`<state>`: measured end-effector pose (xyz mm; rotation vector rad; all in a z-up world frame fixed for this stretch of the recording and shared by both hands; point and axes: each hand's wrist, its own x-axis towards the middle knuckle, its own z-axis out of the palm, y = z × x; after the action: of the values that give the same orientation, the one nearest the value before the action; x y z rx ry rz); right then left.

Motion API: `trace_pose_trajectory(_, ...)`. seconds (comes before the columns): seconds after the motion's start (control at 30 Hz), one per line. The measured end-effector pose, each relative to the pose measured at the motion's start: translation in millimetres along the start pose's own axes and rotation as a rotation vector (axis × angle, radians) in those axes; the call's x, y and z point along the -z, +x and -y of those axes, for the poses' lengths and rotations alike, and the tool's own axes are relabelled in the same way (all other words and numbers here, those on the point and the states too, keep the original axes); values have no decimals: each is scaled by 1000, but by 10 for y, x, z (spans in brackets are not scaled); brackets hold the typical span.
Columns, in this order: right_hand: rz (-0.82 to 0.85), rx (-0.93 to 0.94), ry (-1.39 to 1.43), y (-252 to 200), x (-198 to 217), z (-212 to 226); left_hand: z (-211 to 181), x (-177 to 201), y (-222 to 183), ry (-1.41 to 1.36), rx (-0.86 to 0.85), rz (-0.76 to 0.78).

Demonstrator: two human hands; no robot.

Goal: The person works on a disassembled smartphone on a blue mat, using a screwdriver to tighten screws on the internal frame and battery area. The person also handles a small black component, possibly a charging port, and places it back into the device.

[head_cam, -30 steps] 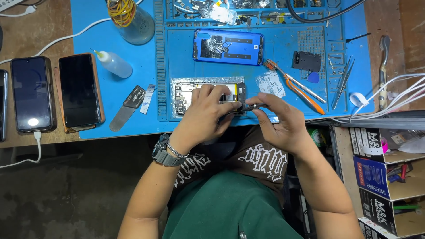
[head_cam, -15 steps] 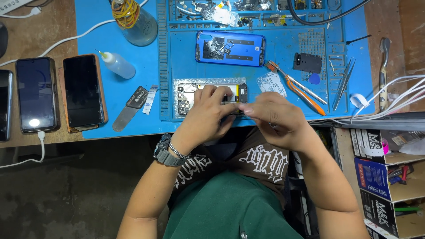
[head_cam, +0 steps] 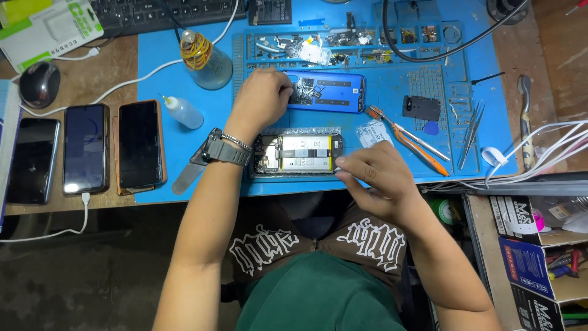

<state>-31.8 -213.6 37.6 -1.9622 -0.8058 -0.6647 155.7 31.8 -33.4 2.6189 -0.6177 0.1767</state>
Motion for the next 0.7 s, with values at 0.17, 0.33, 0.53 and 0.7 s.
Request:
trace_pose_trajectory(0.17, 48, -121, 121, -14, 26, 46, -194, 153, 80, -22, 23, 53)
trace_pose_trajectory(0.33, 97, -163, 131, 0, 47, 40, -211, 38, 121, 37, 47, 53)
trace_pose_trajectory(0.53, 142, -184, 161, -121, 131, -86, -348, 186, -12, 122, -59, 29)
trace_pose_trajectory(0.7, -229, -25, 238, -170, 206, -193, -706, 297, -531, -560, -464, -71)
